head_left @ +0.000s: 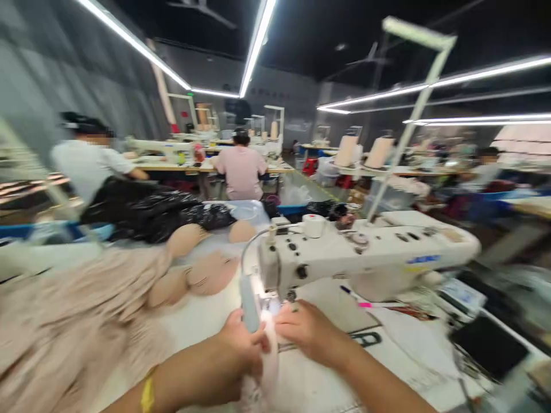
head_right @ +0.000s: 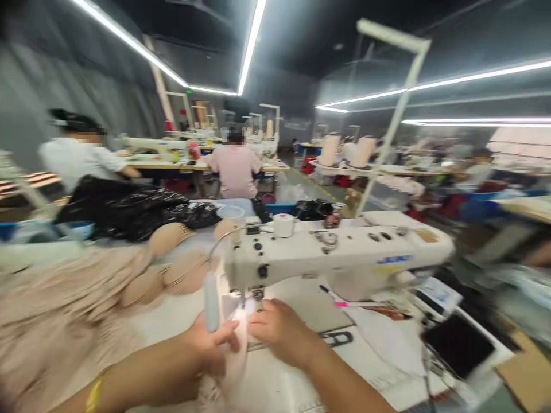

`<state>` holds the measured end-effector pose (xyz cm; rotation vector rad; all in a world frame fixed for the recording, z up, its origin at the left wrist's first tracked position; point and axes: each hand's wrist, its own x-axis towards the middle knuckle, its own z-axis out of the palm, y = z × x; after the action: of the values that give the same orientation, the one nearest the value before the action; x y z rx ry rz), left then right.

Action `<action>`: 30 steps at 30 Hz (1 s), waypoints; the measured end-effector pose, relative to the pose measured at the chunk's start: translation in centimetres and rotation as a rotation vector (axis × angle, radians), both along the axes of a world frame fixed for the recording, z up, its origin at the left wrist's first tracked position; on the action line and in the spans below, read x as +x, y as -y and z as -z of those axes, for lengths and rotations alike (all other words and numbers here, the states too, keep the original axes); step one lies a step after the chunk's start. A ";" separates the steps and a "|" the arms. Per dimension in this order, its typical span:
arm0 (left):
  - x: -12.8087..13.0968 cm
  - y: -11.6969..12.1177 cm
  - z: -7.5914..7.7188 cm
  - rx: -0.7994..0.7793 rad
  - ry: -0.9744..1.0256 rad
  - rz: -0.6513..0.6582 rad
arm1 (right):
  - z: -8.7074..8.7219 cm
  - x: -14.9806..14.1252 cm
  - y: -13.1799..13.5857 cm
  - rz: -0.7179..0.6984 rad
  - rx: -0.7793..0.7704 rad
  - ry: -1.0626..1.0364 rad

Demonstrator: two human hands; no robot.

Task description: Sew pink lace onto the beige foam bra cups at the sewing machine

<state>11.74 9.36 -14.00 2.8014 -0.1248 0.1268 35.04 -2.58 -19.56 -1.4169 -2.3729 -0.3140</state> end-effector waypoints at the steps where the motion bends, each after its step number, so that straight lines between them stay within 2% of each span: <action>1: -0.2 0.2 0.2 -0.005 -0.086 0.010 | 0.1 0.2 0.2 -0.025 -0.005 -0.052; 3: -0.3 0.3 0.4 -0.044 -0.149 0.006 | 0.2 0.6 0.3 -0.052 -0.031 -0.134; 6: -0.2 0.4 0.6 -0.055 -0.136 0.002 | 0.1 0.7 0.6 0.001 -0.118 -0.214; 10: -0.1 0.4 0.9 -0.024 -0.104 0.010 | 0.0 0.6 0.8 0.077 -0.145 -0.226; 14: -0.3 0.3 0.7 -0.031 -0.125 0.000 | 0.1 0.5 0.6 0.066 -0.167 -0.264; 23: -0.4 0.1 0.7 -0.051 -0.070 -0.014 | 1.7 1.1 0.3 0.101 -0.207 -0.251; 30: -0.4 0.0 1.0 0.019 -0.088 -0.016 | 2.2 1.1 0.4 0.121 -0.217 -0.241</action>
<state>11.33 9.32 -14.97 2.8216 -0.0831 0.0067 36.09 -3.02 -21.76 -1.5983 -2.1812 0.0840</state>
